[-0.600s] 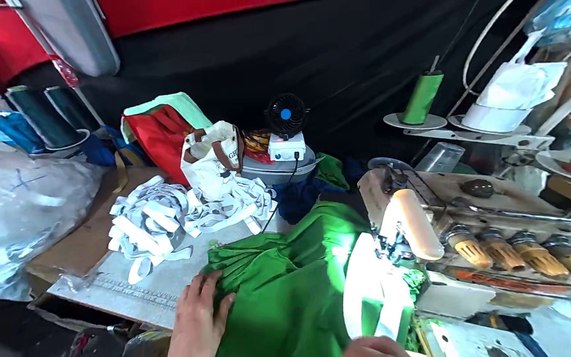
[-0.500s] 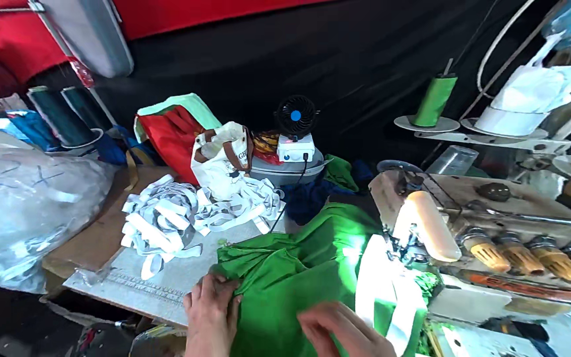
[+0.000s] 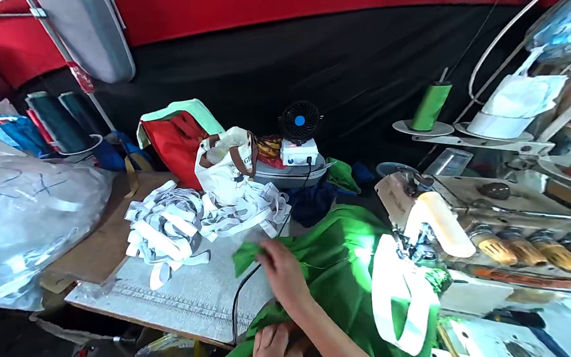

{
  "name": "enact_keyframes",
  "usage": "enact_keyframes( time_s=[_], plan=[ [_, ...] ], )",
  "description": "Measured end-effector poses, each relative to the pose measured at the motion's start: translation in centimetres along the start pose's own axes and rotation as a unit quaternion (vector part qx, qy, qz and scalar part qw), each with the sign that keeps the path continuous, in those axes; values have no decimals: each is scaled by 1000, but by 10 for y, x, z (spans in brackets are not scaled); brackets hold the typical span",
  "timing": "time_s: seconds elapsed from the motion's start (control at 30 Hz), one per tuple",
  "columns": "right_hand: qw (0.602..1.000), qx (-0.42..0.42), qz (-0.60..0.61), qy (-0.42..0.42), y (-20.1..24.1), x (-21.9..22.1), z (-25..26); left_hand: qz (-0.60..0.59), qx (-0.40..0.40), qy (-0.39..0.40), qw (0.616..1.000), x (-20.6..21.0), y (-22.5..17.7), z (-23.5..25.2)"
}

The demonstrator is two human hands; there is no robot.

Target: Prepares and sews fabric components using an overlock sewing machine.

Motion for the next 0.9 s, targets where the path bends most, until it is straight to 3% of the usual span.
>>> enact_keyframes(
  time_s=[0.07, 0.13, 0.23, 0.3, 0.43, 0.53, 0.63, 0.73, 0.8, 0.9],
  plan=[
    [966, -53, 203, -150, 0, -21, -9, -64, -29, 5, 998, -11, 4, 9],
    [923, -105, 306, -206, 7, -52, -25, -118, -100, -19, 988, -25, 12, 27],
    [900, -151, 336, -233, 5, -81, -52, -194, -213, -45, 957, -30, 36, 77],
    [897, -158, 319, -261, -2, -89, -68, -213, -227, -22, 950, -22, 50, 114],
    [893, -174, 292, -295, -15, -93, -87, -227, -142, 117, 956, 5, 50, 157],
    [909, -150, 276, -275, -21, -91, -100, -159, -100, 204, 961, 15, 52, 159],
    [920, -134, 248, -271, -24, -92, -108, -199, -89, 105, 970, -6, 59, 157],
    [928, -145, 193, -285, -23, -77, -96, -288, -68, -13, 955, -35, 49, 151],
    [938, -143, 152, -278, -23, -61, -82, -281, 18, -57, 958, -53, 23, 145],
    [970, -72, 75, -220, -14, -55, -78, -131, 182, -18, 974, -81, -21, 126]
  ],
)
Point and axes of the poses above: each hand's wrist, its own z-axis towards the middle knuckle, its own x-axis out of the palm, y = z × x, the point moved 1 cm from there along z, towards the middle knuckle, and after that the axes turned 6 degrees about x, right-handed, at the moved point
